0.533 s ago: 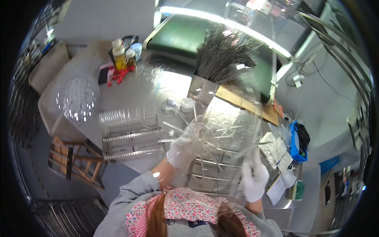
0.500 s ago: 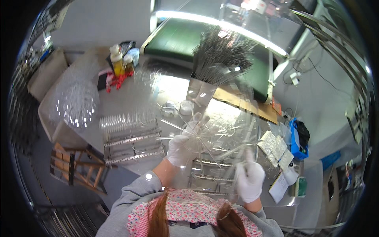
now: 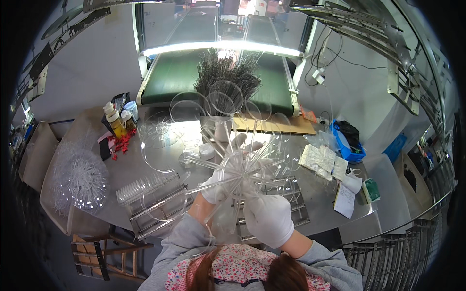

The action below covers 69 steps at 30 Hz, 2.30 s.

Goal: The person repeatedly picks clear plastic starburst ornaments from a bin and places them into slots on a metal rack on a stainless steel table. The person handles the ornaments one at a time, aligning and inserting them into the rack repeatedly throughout the clip.

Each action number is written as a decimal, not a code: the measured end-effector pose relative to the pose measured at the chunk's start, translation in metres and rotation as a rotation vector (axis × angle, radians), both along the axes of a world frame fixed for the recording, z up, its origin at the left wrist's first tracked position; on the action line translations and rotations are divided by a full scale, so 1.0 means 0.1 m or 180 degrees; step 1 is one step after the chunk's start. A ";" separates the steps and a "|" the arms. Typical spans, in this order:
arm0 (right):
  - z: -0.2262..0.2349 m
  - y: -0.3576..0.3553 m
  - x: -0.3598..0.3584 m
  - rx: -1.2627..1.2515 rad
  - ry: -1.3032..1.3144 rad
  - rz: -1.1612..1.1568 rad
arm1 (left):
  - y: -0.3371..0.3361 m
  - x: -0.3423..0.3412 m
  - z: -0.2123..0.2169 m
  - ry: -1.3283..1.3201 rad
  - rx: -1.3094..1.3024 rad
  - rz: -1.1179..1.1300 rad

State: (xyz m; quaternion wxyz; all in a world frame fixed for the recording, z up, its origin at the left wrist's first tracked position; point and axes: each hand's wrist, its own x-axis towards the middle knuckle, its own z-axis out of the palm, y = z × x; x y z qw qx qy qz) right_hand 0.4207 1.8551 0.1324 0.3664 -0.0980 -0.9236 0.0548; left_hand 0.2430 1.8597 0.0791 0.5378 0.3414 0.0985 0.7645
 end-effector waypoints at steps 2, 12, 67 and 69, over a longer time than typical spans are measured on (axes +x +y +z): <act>-0.02 0.06 0.03 0.0050 0.0020 0.0082 | -0.05 0.09 0.05 -0.0436 0.0006 -0.0163; -0.08 0.54 0.40 -0.0630 -0.0409 0.0051 | 0.46 0.27 0.05 -0.0341 0.0807 -0.0380; -0.27 1.94 0.56 0.0369 -0.0421 -0.0027 | 0.03 0.58 0.06 0.0428 -0.1968 -0.0850; -0.22 1.97 0.56 0.0800 -0.0091 0.0234 | 0.00 0.55 0.04 0.0566 -0.1484 -0.1237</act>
